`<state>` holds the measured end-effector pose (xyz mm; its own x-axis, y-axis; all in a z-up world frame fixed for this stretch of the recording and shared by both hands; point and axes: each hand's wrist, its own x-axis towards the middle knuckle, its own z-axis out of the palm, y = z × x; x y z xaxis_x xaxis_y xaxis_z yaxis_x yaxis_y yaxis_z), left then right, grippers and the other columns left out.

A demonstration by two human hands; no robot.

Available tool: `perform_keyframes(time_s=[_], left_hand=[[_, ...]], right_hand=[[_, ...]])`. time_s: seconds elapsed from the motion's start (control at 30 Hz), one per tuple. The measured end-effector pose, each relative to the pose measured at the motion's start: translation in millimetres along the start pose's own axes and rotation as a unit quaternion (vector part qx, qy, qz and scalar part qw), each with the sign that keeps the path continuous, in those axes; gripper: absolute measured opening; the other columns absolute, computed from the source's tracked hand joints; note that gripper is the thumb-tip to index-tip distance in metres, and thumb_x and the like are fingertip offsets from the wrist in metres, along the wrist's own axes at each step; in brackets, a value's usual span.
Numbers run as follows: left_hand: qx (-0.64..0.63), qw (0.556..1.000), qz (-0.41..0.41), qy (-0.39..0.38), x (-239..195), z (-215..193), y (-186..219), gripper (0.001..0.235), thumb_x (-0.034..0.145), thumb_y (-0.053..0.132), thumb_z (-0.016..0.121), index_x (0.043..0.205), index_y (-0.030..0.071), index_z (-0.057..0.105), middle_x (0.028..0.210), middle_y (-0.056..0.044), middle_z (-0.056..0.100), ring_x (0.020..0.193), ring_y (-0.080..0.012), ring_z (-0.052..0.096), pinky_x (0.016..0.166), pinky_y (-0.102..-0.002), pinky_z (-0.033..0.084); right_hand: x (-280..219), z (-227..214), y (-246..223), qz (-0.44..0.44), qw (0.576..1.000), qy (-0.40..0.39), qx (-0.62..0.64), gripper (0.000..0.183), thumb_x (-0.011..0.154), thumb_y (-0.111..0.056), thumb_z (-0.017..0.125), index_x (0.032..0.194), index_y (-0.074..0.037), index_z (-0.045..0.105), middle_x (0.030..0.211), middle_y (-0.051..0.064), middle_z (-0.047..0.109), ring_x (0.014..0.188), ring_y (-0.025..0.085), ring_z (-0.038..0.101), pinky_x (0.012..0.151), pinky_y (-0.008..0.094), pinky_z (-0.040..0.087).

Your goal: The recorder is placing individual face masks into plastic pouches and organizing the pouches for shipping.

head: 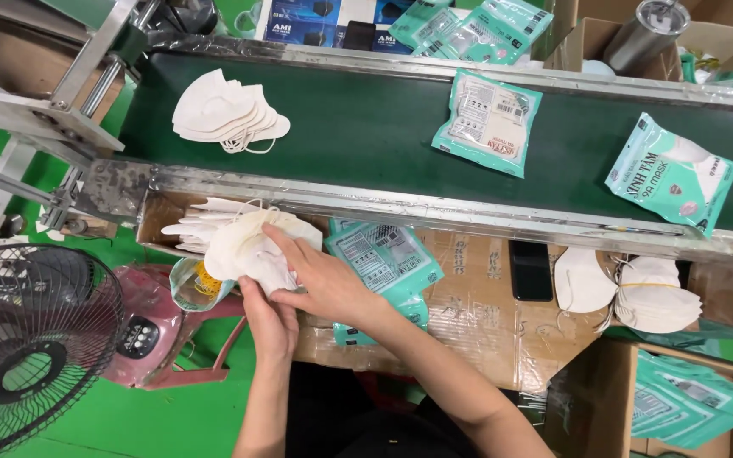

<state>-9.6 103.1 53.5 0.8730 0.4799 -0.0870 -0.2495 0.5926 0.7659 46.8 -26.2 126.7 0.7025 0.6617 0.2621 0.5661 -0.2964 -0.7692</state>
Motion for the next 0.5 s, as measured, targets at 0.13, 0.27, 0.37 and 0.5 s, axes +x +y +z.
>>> perform_keyframes(time_s=[0.13, 0.27, 0.37, 0.5], left_hand=[[-0.027, 0.999, -0.013, 0.026, 1.4, 3.1, 1.8, 0.056, 0.108, 0.042, 0.026, 0.151, 0.007, 0.035, 0.151, -0.009, 0.049, 0.137, -0.0229, 0.052, 0.112, -0.037, 0.045], [-0.042, 0.998, -0.017, 0.038, 11.6, -3.0, -9.6, 0.054, 0.11, 0.04, 0.028, 0.149, 0.004, 0.039, 0.148, -0.012, 0.052, 0.134, -0.0245, 0.055, 0.112, -0.038, 0.046], [-0.024, 0.999, 0.003, 0.026, 11.8, -16.7, -17.9, 0.048, 0.111, 0.033, 0.033, 0.145, 0.0, 0.044, 0.143, -0.015, 0.057, 0.129, -0.0263, 0.06, 0.109, -0.04, 0.05], [-0.055, 0.998, 0.008, 0.007, 6.2, -9.6, -16.5, 0.041, 0.114, 0.024, 0.038, 0.142, -0.005, 0.047, 0.138, -0.016, 0.06, 0.123, -0.0249, 0.062, 0.104, -0.038, 0.053]], right_hand=[[0.0, -1.5, 0.1, 0.01, 1.0, -0.002, -0.001, 0.101, 0.083, -0.035, 0.079, 0.163, -0.016, 0.022, 0.108, 0.011, 0.061, 0.089, 0.028, 0.068, 0.073, 0.039, 0.056], [2.0, -2.4, 6.2, 0.026, 0.999, -0.009, 0.034, 0.105, 0.08, -0.034, 0.08, 0.164, -0.014, 0.02, 0.106, 0.01, 0.06, 0.086, 0.027, 0.066, 0.072, 0.038, 0.056], [-2.5, 12.0, 12.8, 0.051, 0.996, -0.008, 0.074, 0.11, 0.076, -0.03, 0.083, 0.163, -0.011, 0.018, 0.1, 0.01, 0.06, 0.083, 0.026, 0.065, 0.073, 0.037, 0.055], [-17.7, 23.5, 5.4, -0.004, 0.992, 0.115, 0.056, 0.102, 0.076, -0.021, 0.086, 0.158, -0.006, 0.027, 0.101, 0.009, 0.062, 0.084, 0.024, 0.064, 0.078, 0.035, 0.055]])
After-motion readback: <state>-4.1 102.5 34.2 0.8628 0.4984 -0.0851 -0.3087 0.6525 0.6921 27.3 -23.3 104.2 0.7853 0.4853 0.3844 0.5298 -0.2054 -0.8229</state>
